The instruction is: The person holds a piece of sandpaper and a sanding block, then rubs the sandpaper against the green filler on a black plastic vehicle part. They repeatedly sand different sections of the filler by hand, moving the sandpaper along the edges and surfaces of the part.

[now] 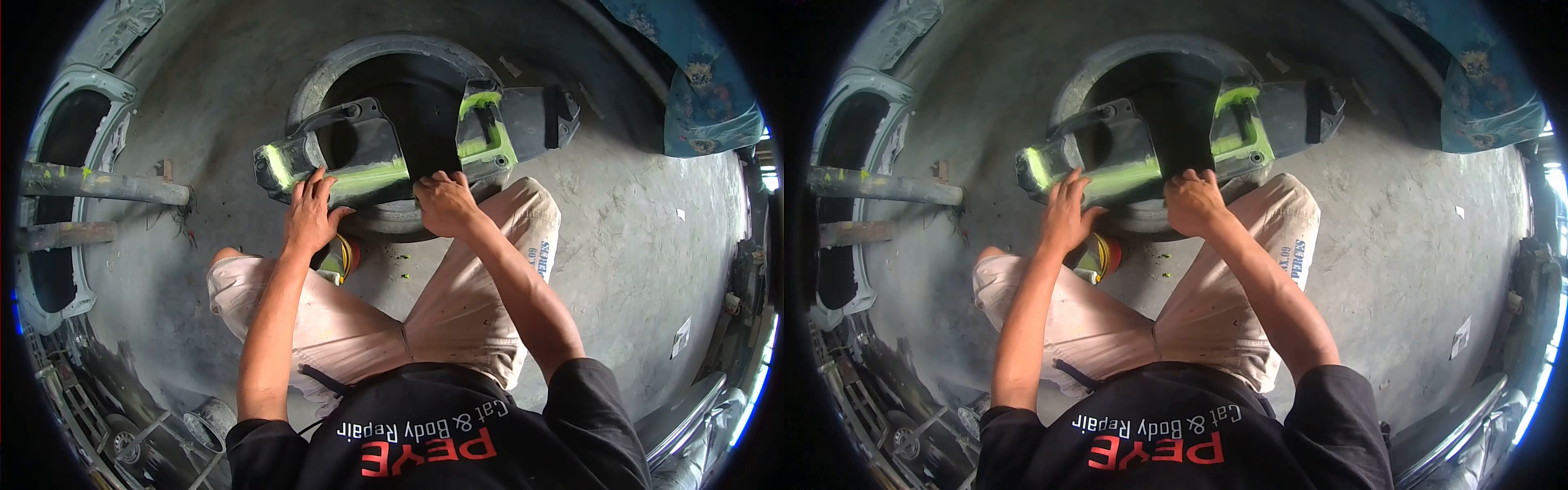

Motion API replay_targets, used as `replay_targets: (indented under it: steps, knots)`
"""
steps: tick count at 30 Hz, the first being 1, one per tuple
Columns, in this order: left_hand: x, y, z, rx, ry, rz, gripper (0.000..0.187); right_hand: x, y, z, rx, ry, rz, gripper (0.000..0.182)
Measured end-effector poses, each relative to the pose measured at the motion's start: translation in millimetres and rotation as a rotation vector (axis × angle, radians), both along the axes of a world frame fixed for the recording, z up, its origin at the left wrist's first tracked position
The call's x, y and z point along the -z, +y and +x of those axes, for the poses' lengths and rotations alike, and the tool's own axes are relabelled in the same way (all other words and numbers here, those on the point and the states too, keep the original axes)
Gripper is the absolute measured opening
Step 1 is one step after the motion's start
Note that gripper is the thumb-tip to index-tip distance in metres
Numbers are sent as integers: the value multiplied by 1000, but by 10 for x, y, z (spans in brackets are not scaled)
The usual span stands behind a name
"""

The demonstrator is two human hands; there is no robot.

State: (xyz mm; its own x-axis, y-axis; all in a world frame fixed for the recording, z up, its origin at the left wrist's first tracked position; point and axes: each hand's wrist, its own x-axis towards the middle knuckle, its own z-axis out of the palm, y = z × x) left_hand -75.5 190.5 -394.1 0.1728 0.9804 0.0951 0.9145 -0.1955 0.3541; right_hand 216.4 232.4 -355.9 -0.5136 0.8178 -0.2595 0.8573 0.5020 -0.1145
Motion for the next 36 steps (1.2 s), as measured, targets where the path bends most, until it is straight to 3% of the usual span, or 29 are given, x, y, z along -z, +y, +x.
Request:
replay_targets:
  steps: [2, 6, 8, 11, 15, 19, 21, 25, 32, 36]
  knots:
    - [-4, 10, -6, 12, -14, 2, 65, -21, 37, -22, -11, 97, -56, 30]
    - [9, -2, -25, -7, -35, -5, 67, -180, -27, 167, -37, 161, 0, 27]
    - [22, 17, -24, -3, -5, 1, 67, -24, 27, 109, -26, 177, 8, 27]
    - [12, 28, -22, 8, 11, 1, 67, 66, 189, 10, -3, 143, -195, 31]
    - [19, 31, -35, -1, -3, -23, 68, -87, 116, 221, -86, 275, -83, 32]
    - [-9, 22, 10, -4, 1, 3, 65, -35, 206, 108, -86, 120, -125, 36]
    - [-19, 26, 14, 2, 8, 16, 65, -107, 337, -80, -24, -125, -397, 56]
    - [1, 11, -20, -9, -23, 1, 65, -246, 150, 230, -99, 109, -139, 52]
    - [19, 30, -28, 13, 23, 50, 65, -55, 319, 31, -46, 71, -323, 48]
    - [-6, 25, -20, 0, -9, 23, 66, -302, 443, 237, 20, 48, -398, 51]
